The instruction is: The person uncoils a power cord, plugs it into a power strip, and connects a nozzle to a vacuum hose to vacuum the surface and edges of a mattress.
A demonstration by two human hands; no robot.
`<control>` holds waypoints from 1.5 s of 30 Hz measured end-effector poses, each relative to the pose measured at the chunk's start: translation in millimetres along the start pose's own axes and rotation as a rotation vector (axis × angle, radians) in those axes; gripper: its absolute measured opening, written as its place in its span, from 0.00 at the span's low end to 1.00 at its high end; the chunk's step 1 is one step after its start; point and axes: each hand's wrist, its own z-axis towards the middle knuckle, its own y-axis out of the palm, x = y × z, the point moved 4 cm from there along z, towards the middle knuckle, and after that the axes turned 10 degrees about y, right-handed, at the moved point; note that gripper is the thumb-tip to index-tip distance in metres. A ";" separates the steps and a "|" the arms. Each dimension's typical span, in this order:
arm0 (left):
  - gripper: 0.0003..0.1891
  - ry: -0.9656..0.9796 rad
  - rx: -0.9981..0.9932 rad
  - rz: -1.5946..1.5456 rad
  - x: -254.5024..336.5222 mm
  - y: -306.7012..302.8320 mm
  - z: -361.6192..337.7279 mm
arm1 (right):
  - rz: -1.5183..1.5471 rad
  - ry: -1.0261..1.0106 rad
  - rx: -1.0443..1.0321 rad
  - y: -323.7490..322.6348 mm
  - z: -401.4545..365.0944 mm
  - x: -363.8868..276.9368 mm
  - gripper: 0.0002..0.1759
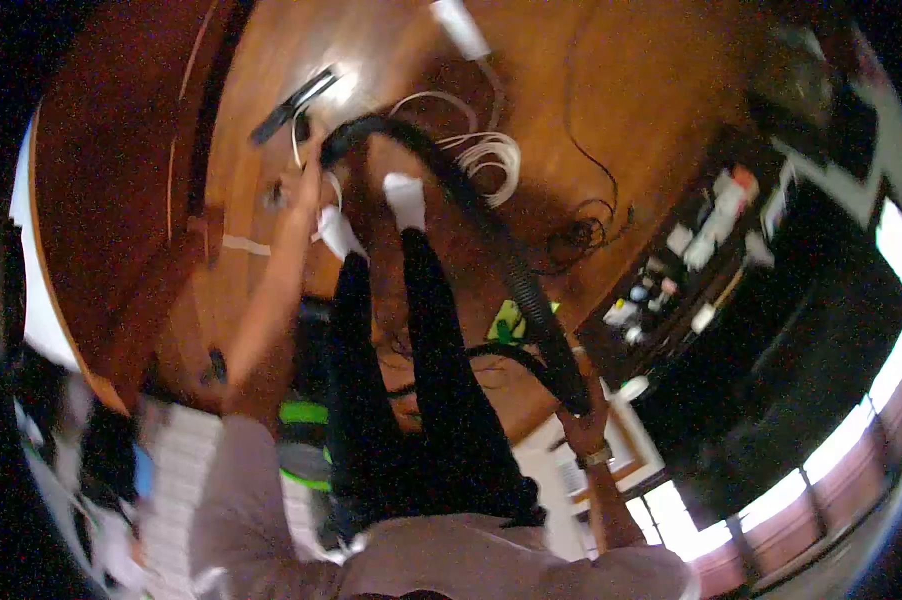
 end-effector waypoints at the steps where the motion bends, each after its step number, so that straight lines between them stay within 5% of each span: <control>1: 0.59 -0.075 -0.127 -0.251 20.3 12.8 -21.5 | 0.008 -0.047 -0.024 7.4 -9.3 -3.2 0.22; 3: 0.53 -0.198 -0.396 -0.653 70.5 22.1 -76.3 | -0.029 0.067 -0.021 25.4 -30.9 17.9 0.23; 5: 0.53 -0.214 -0.536 -0.716 84.4 40.3 -85.9 | -0.128 -0.184 0.029 33.6 -45.9 7.0 0.22; 9: 0.40 -0.426 -0.878 -0.817 115.0 65.8 -105.2 | -0.028 -0.028 -0.110 64.7 -71.7 -2.5 0.25; 12: 0.15 -0.360 -0.892 -0.947 106.3 84.0 -94.8 | -0.064 -0.167 -0.087 103.4 -71.7 26.2 0.29; 15: 0.08 -0.328 -0.808 -0.902 101.6 53.9 -89.6 | -0.147 -0.107 -0.093 132.1 -59.4 49.1 0.34; 17: 0.10 -0.490 -0.825 -1.063 134.0 12.8 -163.9 | -0.080 -0.011 -0.049 147.2 -45.4 65.0 0.36; 19: 0.11 -0.202 -0.830 -0.835 133.9 -10.7 -166.2 | -0.197 -0.039 0.018 139.0 -10.0 71.7 0.39; 22: 0.10 -0.153 -0.771 -0.800 127.0 -36.4 -217.7 | -0.247 -0.222 0.248 186.5 40.5 167.3 0.54; 24: 0.09 -0.105 -0.655 -0.839 123.9 -46.2 -250.4 | -0.366 -0.206 0.108 151.3 79.2 148.4 0.59; 27: 0.08 -0.144 -0.642 -0.912 95.4 -49.2 -294.6 | -0.567 -0.274 0.207 133.9 133.0 151.3 0.56; 30: 0.07 -0.254 -0.631 -1.063 64.5 -43.1 -351.5 | -0.353 -0.027 0.079 65.7 178.9 88.7 0.40; 34: 0.07 -0.298 -0.621 -1.134 56.1 -33.0 -411.6 | -0.463 -0.277 0.086 14.3 202.7 -7.3 0.26; 36: 0.09 -0.149 -0.793 -1.064 53.5 -18.3 -438.7 | -0.238 -0.371 -0.075 14.3 220.0 -55.5 0.23; 37: 0.09 -0.137 -0.783 -1.065 48.8 -10.9 -449.0 | -0.061 -0.319 -0.354 30.7 229.3 -79.7 0.28; 38: 0.10 -0.117 -0.884 -1.016 44.0 -0.3 -461.7 | 0.118 -0.257 -0.629 44.7 233.3 -104.3 0.35; 39: 0.11 -0.105 -0.939 -0.984 36.7 11.5 -473.1 | 0.127 -0.197 -0.515 39.4 208.4 -130.5 0.52; 40: 0.12 -0.092 -0.994 -0.952 29.7 23.6 -484.5 | 0.299 -0.010 -0.889 46.4 187.8 -148.1 0.60; 45: 0.19 0.224 -1.259 -0.622 -2.4 63.3 -529.3 | 0.285 0.149 -0.837 83.0 154.6 -128.0 0.54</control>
